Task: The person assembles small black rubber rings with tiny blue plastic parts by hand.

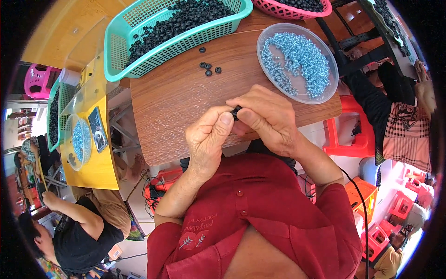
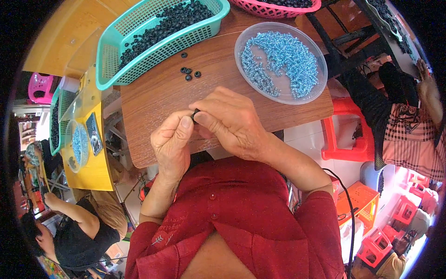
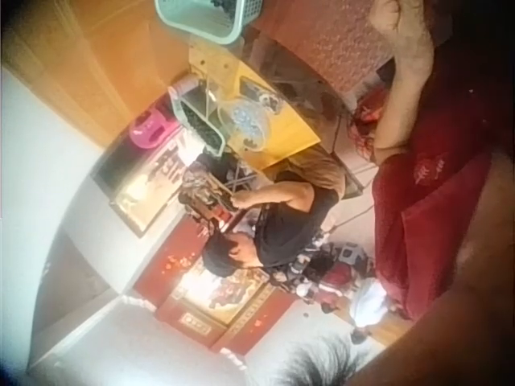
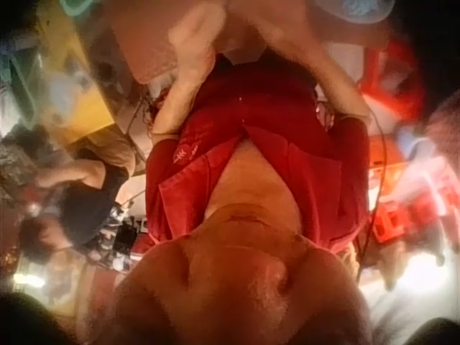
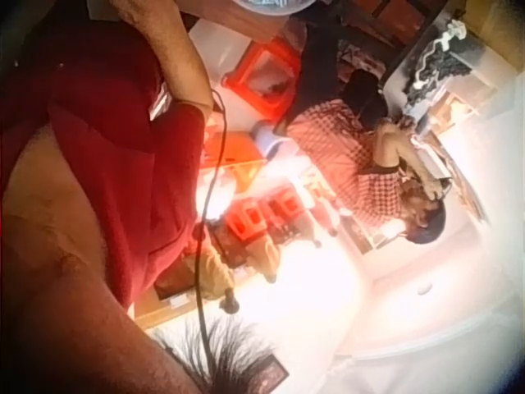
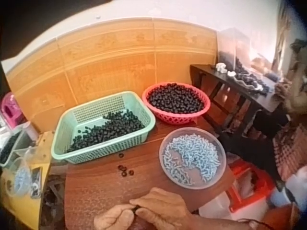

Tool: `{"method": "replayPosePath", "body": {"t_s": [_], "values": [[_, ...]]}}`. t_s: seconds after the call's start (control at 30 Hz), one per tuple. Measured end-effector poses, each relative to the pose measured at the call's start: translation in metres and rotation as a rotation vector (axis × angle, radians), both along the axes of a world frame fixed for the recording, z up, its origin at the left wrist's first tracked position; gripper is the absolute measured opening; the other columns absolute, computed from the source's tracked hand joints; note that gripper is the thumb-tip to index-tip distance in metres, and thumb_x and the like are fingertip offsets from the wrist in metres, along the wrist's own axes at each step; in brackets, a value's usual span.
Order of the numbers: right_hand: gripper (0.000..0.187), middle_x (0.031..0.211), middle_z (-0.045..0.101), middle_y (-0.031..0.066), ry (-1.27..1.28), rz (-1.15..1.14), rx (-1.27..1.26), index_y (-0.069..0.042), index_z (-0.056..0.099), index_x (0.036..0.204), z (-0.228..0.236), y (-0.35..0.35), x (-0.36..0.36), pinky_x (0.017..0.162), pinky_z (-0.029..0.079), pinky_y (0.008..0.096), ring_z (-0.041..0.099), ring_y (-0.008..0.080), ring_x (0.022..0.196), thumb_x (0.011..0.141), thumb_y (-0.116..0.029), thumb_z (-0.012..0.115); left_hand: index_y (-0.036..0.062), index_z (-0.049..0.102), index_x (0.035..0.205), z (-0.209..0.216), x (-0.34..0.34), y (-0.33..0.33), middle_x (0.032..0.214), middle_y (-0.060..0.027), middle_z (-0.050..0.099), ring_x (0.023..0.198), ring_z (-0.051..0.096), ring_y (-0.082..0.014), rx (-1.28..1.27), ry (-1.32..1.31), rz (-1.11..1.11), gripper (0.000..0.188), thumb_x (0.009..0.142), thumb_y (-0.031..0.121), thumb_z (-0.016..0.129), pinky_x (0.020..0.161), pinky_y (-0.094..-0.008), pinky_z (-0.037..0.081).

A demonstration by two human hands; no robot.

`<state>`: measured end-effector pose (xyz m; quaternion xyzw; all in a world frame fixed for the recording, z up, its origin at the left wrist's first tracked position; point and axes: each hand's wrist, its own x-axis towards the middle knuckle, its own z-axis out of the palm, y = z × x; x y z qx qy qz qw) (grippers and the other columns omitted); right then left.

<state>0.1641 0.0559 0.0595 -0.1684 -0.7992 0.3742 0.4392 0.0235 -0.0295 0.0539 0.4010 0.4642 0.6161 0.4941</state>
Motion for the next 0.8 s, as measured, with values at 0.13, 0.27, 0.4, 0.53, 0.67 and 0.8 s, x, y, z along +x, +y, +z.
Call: {"method": "replayPosePath", "body": {"t_s": [0.13,0.27,0.4,0.53,0.67,0.8], "values": [[0.017,0.076,0.061,0.0132,-0.010,0.033,-0.082,0.005,0.063,0.095,0.002,0.001,0.002,0.064,0.045,0.0384,0.057,0.0293,0.069,0.084,-0.008,0.060,-0.0040,0.062,0.099,-0.002,-0.003,0.000,0.080,-0.0064,0.064,0.073,0.059,-0.0100,-0.036,-0.009,-0.009,0.026,0.097,0.020,0.052,0.066,-0.0224,0.047],[0.019,0.079,0.063,0.0141,-0.034,0.070,-0.079,0.005,0.064,0.096,0.002,0.006,0.003,0.067,0.046,0.0382,0.059,0.0294,0.072,0.083,-0.009,0.061,-0.0052,0.061,0.096,0.000,-0.006,0.001,0.079,-0.0091,0.064,0.070,0.059,-0.0126,-0.061,-0.142,-0.093,0.028,0.096,0.021,0.052,0.065,-0.0239,0.049],[0.022,0.082,0.065,0.0145,-0.059,0.138,-0.077,0.005,0.064,0.097,0.002,0.011,0.002,0.068,0.047,0.0384,0.060,0.0302,0.074,0.081,-0.010,0.063,-0.0055,0.061,0.091,0.003,-0.006,0.003,0.078,-0.0116,0.064,0.068,0.060,-0.0156,-0.121,-0.282,-0.127,0.028,0.095,0.022,0.054,0.064,-0.0253,0.049],[0.035,0.087,0.065,0.0125,-0.092,0.154,0.089,0.005,0.063,0.104,-0.003,0.013,0.003,0.065,0.046,0.0339,0.057,0.0255,0.070,0.079,-0.019,0.068,-0.0057,0.061,0.089,-0.001,-0.009,0.000,0.076,-0.0120,0.063,0.068,0.061,-0.0166,-0.129,-0.286,-0.095,0.028,0.095,0.021,0.055,0.063,-0.0263,0.050],[0.045,0.087,0.064,0.0144,-0.076,0.036,0.263,0.006,0.061,0.103,-0.005,0.011,-0.001,0.061,0.047,0.0340,0.057,0.0274,0.070,0.068,-0.018,0.076,-0.0087,0.060,0.092,0.005,-0.004,0.002,0.080,-0.0133,0.063,0.066,0.061,-0.0192,-0.146,-0.307,-0.068,0.027,0.093,0.018,0.056,0.059,-0.0295,0.052],[0.046,0.087,0.064,0.0156,-0.045,0.017,0.326,0.006,0.061,0.101,-0.008,0.011,-0.001,0.060,0.048,0.0346,0.058,0.0283,0.070,0.066,-0.019,0.077,-0.0071,0.060,0.084,0.010,-0.002,0.002,0.075,-0.0124,0.062,0.064,0.060,-0.0185,-0.075,-0.207,-0.039,0.029,0.094,0.019,0.054,0.061,-0.0280,0.051]]}}
